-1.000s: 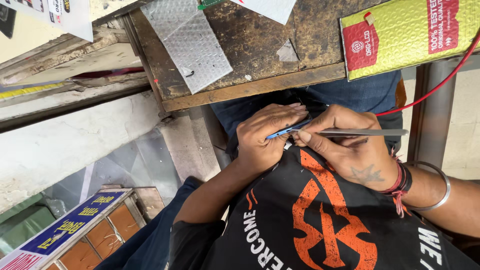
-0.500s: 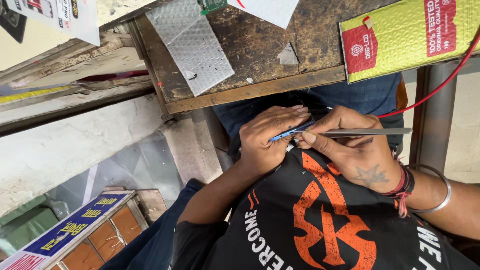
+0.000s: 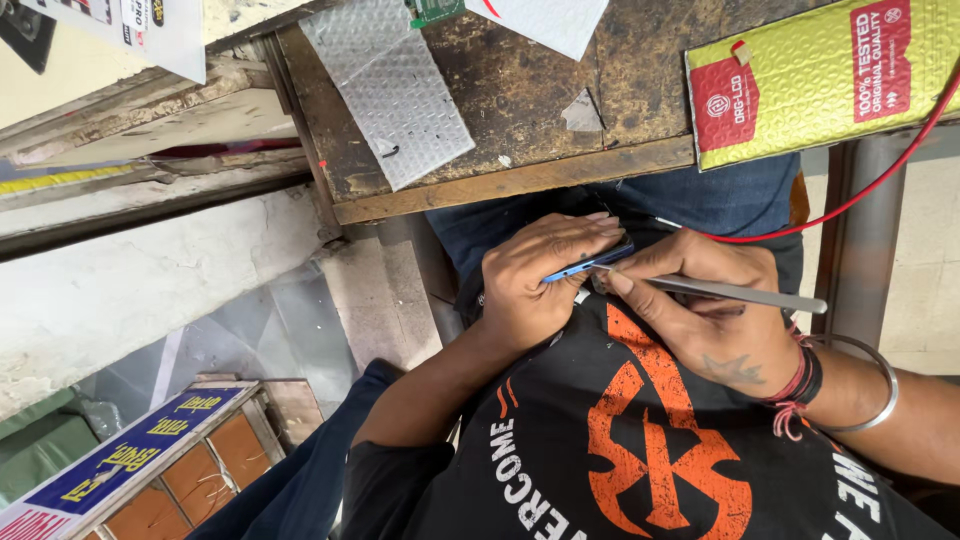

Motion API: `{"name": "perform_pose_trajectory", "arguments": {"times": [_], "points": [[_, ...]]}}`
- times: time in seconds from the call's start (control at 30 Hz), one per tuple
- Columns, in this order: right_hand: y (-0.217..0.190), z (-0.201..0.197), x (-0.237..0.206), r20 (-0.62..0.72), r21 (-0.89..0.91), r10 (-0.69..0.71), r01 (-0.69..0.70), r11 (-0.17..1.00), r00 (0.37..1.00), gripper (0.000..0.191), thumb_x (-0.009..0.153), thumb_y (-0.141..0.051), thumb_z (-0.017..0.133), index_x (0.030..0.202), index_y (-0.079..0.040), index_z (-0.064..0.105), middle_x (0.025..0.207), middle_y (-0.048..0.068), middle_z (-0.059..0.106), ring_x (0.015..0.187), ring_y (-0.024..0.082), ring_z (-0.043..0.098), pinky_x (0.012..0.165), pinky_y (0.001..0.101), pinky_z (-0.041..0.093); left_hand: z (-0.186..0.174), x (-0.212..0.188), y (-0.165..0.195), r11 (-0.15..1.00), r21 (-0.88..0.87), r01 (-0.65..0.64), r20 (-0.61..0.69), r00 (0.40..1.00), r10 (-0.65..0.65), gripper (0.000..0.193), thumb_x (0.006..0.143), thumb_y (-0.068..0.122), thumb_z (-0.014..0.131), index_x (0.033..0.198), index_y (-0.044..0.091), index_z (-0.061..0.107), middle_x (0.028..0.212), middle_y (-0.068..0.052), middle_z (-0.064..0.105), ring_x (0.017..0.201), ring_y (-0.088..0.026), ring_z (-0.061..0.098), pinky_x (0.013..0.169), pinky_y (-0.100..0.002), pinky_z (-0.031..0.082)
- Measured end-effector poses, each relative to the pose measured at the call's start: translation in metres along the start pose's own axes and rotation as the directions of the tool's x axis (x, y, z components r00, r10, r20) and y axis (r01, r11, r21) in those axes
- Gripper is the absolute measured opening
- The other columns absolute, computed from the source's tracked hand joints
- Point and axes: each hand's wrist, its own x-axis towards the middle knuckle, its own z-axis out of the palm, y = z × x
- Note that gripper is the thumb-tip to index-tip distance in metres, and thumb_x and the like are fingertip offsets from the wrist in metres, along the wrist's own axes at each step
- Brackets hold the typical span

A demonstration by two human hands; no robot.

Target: The person pries the cracked screen off a smartphone using a thin blade, working the blade around the edge of the display. They then hold the separated screen and brush adhesive residue and glass debris off the phone body with a toothbrush, turning the device as they clean.

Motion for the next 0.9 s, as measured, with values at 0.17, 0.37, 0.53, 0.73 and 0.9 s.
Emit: {"name": "perform_pose_trajectory", "arguments": {"times": [0.17,0.37,0.53,0.73,0.9], "points": [[0.003,-0.001,0.002,0.046,0.023,0.055,-0.056,0.998,0.997,0.009,0.091,-0.007,0.076,0.091,0.001,0.070,0.088,0.005,0.078,0.079,0.010,0.074,0.067,0.0215,0.056,-0.002,0.000,-0.002,1.000,-0.011,-0.012,0.001,1.000,0.012,0.029,0.085,-0.004,0.078,0.113,0.001,0.073,0.116,-0.011,0.075,0.117,-0.028,0.075,0.103,-0.037,0.060],[0.020,-0.004,0.007,0.188,0.388,0.268,-0.322,0.864,0.945,0.010,0.094,-0.004,0.070,0.093,0.003,0.063,0.091,0.013,0.079,0.087,0.016,0.077,0.078,0.0287,0.064,-0.004,0.000,-0.003,1.000,-0.015,0.001,0.008,1.000,-0.001,0.028,0.086,-0.004,0.077,0.113,0.001,0.073,0.116,-0.011,0.076,0.117,-0.028,0.075,0.104,-0.037,0.060],[0.030,-0.013,0.002,0.180,0.532,0.245,-0.304,0.791,0.953,0.009,0.097,0.000,0.067,0.098,0.005,0.059,0.097,0.018,0.076,0.089,0.021,0.078,0.082,0.0360,0.067,-0.008,-0.002,-0.003,0.999,-0.036,-0.027,0.011,1.000,0.027,0.027,0.088,-0.002,0.078,0.114,0.003,0.073,0.116,-0.010,0.076,0.118,-0.028,0.074,0.103,-0.037,0.059],[0.003,-0.019,0.000,-0.010,0.464,0.109,-0.092,0.881,0.994,0.015,0.104,-0.005,0.064,0.116,0.002,0.057,0.100,0.014,0.072,0.090,0.016,0.074,0.083,0.0321,0.061,-0.036,-0.003,0.032,0.994,0.073,-0.083,0.050,0.996,0.079,0.029,0.084,-0.002,0.077,0.112,0.005,0.076,0.118,-0.012,0.076,0.114,-0.028,0.074,0.103,-0.041,0.060],[-0.043,-0.025,0.011,-0.178,-0.612,-0.065,-0.059,0.789,0.982,0.020,0.096,-0.013,0.078,0.114,-0.003,0.075,0.081,0.011,0.068,0.063,0.021,0.064,0.061,0.0330,0.050,-0.067,-0.013,0.098,0.950,0.113,-0.291,0.067,0.956,0.285,0.025,0.094,0.000,0.077,0.113,0.015,0.079,0.120,-0.004,0.077,0.118,-0.018,0.076,0.106,-0.036,0.063]]}}
